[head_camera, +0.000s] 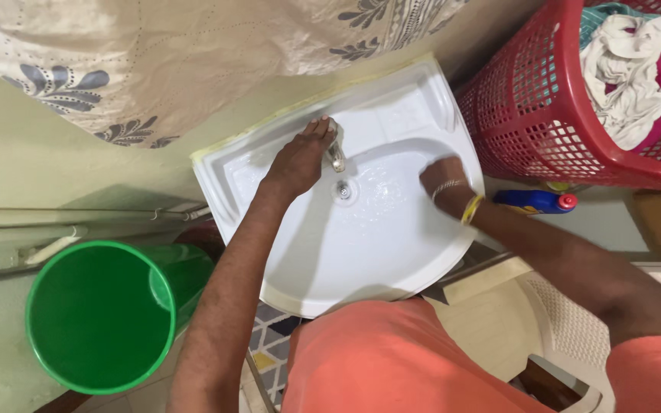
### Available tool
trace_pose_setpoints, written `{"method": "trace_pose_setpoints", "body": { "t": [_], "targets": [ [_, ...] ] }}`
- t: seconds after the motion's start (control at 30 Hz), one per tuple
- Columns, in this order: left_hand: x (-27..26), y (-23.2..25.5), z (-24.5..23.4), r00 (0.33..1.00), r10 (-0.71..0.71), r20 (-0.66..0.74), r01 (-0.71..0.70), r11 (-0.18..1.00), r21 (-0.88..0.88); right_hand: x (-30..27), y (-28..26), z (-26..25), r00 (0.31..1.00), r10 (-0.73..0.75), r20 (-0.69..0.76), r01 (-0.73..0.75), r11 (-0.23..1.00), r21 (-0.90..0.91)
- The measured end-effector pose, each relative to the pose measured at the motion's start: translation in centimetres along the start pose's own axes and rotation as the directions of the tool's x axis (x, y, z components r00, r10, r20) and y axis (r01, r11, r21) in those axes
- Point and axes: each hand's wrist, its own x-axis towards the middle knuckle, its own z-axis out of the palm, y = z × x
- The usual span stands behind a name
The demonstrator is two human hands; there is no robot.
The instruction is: The person scrubs the white ceramic sink basin and faucet with a blue brush under running water. They then rinse the sink and their hands thoroughly before turning off the tap.
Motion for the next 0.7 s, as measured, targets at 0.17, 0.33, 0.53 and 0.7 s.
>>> {"method": "trace_pose_setpoints", "body": {
  "t": [0.17,0.33,0.53,0.7],
  "targets": [
    [0.0,-0.3,0.5,1.0,0.012,-0.01,-0.012,1.0,0.023,0.1,-1.6,0.9,0.991,0.068,-0.116,-0.066,0.998,0.022],
    [0.3,-0.9,1.8,0.999,-0.004,-0.052,0.004,1.0,-0.008,-3.4,-16.2,-1.1,0.919,-0.345,0.19,0.268,0.901,0.34],
    [0.4,-0.8,1.8,0.997,0.02,-0.077,-0.021,1.0,-0.009,-2.4,-22.8,-4.3,0.868,-0.474,0.146,0.334,0.776,0.535],
    [0.4,-0.5,1.8,0.998,0.011,-0.069,-0.01,1.0,0.012,4.6,-11.1,3.9,0.992,0.099,-0.08,-0.062,0.923,0.38]
  ]
}}
